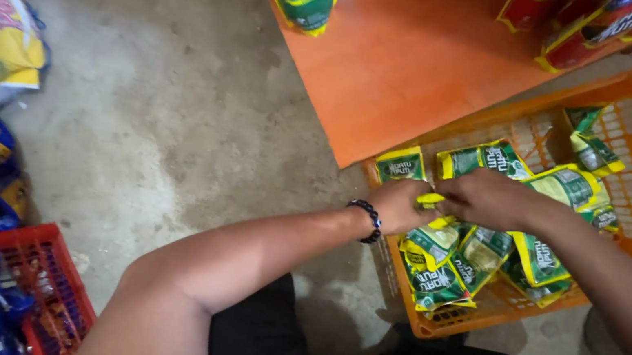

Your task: Restocking store shelves with condiment packets from a plastic crate.

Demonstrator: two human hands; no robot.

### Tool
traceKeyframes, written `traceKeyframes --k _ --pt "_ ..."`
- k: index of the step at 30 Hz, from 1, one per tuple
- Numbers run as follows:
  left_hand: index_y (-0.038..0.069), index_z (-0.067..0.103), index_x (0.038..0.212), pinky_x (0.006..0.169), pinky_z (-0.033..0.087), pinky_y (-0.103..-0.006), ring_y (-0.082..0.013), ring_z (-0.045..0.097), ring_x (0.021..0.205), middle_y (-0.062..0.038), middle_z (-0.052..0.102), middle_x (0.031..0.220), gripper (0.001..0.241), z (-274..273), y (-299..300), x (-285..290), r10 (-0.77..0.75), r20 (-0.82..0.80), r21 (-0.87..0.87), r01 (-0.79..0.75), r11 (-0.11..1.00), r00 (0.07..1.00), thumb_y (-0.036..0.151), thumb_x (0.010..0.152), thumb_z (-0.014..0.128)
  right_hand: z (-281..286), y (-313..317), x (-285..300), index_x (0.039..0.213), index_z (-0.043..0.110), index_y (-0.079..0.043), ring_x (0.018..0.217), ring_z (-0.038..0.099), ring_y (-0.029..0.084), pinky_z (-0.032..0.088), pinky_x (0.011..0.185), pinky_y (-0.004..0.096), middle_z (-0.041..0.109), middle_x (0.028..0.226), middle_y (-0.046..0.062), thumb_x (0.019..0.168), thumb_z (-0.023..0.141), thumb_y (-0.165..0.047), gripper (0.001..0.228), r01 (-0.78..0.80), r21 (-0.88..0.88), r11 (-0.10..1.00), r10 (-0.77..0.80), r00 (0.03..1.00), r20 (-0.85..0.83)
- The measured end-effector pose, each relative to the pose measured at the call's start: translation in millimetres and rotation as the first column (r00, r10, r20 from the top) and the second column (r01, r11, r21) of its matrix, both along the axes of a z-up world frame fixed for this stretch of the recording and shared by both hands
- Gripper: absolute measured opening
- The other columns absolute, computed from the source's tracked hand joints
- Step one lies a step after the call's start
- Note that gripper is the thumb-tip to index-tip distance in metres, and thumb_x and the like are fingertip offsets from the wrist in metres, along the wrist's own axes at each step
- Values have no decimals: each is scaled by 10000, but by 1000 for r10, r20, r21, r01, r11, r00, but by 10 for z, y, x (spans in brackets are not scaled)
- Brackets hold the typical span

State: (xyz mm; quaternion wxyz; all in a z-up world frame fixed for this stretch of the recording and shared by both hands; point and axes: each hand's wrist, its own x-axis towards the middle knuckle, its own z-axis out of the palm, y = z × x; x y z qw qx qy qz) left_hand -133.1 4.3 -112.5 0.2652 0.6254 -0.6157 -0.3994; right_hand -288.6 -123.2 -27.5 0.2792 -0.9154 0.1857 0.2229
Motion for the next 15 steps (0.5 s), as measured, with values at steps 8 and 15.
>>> traceKeyframes --k 8,15 --pt "33 727 951 725 541 -454 -348 707 835 -193 736 912 269 103 91 93 5 -46 -16 -6 1000 999 275 955 609 197 53 -71 1100 705 -120 827 709 350 547 755 498 736 872 149 859 651 -510 462 172 22 985 -169 981 -100" --pt "34 680 1213 611 604 -274 -120 727 676 -93 768 865 277 499 48 250 57 -318 233 20 972 947 164 993 574 296 7 -145 925 719 -48 713 769 196 582 674 383 795 786 85 842 714 -241 210 371 255 893 -381 925 -10"
